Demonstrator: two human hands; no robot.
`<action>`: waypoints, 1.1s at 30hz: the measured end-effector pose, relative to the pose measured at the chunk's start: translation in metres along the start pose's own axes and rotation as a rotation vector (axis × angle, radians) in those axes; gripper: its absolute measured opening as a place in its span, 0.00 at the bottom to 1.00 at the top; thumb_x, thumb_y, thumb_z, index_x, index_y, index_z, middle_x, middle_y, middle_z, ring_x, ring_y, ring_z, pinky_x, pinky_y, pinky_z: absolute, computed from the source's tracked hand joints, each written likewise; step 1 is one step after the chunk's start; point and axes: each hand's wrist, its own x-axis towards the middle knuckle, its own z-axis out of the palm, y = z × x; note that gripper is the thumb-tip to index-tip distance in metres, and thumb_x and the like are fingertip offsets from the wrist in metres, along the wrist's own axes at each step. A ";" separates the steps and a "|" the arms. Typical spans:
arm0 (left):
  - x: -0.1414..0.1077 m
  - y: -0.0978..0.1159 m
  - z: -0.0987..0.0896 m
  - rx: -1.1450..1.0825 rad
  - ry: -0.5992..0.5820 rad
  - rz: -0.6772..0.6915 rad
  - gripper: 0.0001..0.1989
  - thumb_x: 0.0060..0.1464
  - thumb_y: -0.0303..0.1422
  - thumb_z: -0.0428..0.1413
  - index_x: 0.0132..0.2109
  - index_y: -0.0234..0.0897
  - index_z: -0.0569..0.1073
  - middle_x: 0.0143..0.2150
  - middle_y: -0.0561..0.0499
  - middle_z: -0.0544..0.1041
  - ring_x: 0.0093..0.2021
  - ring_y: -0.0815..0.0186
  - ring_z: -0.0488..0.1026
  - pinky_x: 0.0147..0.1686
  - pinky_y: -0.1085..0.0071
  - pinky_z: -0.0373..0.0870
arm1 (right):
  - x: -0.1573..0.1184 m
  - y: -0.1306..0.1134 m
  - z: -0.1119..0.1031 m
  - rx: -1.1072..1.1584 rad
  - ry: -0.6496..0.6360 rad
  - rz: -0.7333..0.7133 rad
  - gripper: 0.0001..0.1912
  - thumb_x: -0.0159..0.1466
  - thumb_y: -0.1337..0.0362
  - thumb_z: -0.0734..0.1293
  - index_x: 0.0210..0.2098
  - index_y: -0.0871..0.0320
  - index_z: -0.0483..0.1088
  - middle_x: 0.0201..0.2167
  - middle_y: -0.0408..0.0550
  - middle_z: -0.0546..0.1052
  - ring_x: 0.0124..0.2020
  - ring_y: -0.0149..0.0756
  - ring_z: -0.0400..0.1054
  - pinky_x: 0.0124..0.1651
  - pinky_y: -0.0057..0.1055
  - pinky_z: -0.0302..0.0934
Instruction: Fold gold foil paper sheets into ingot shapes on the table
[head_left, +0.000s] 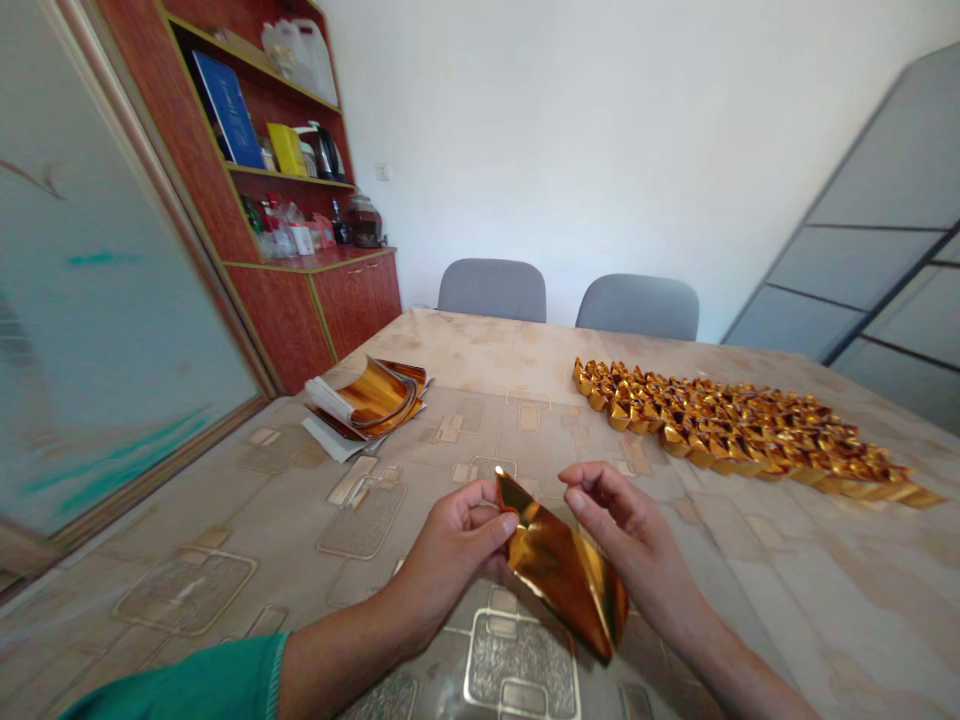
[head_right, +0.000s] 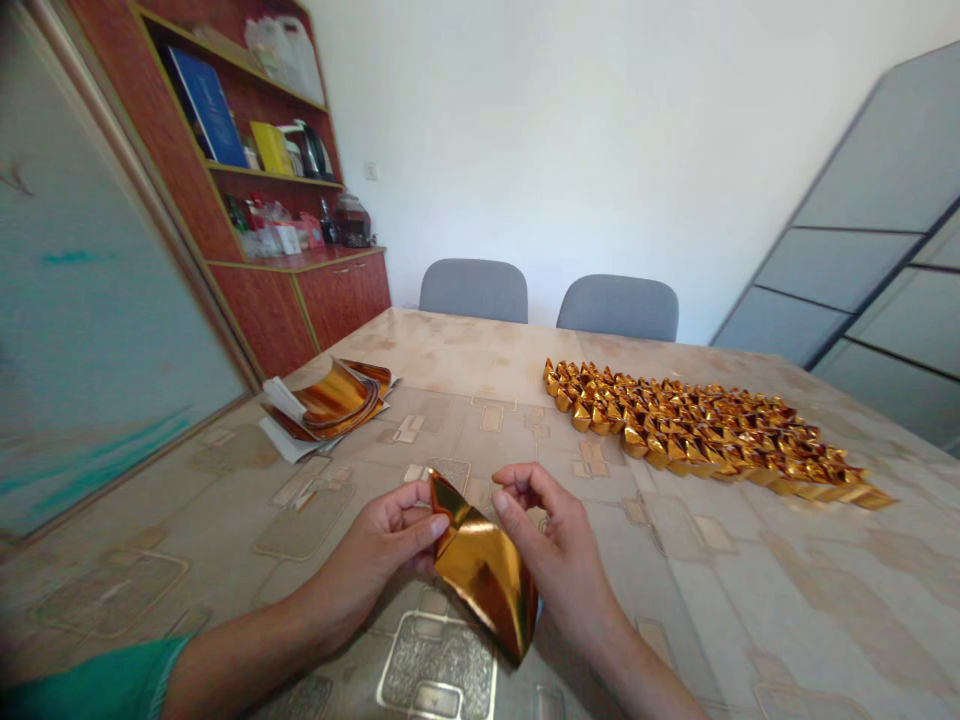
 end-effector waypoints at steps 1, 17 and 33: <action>0.000 0.001 0.000 -0.040 0.014 0.003 0.16 0.52 0.38 0.63 0.43 0.34 0.71 0.36 0.48 0.78 0.33 0.66 0.75 0.35 0.68 0.72 | 0.002 -0.002 -0.006 -0.040 0.000 0.004 0.13 0.65 0.52 0.65 0.39 0.55 0.72 0.31 0.44 0.74 0.33 0.36 0.68 0.35 0.30 0.62; -0.006 -0.010 0.008 -0.027 0.026 0.151 0.13 0.53 0.35 0.63 0.38 0.36 0.66 0.33 0.53 0.76 0.34 0.68 0.74 0.35 0.73 0.69 | -0.018 -0.007 0.019 -0.435 -0.019 -0.356 0.03 0.64 0.68 0.66 0.38 0.55 0.71 0.28 0.43 0.74 0.27 0.32 0.67 0.28 0.26 0.59; -0.009 0.001 -0.001 0.682 0.103 0.979 0.11 0.55 0.19 0.56 0.31 0.40 0.72 0.43 0.52 0.80 0.43 0.67 0.75 0.43 0.71 0.69 | -0.022 -0.006 0.014 -0.601 0.080 -0.704 0.07 0.66 0.73 0.65 0.33 0.58 0.71 0.22 0.41 0.66 0.24 0.31 0.61 0.26 0.26 0.52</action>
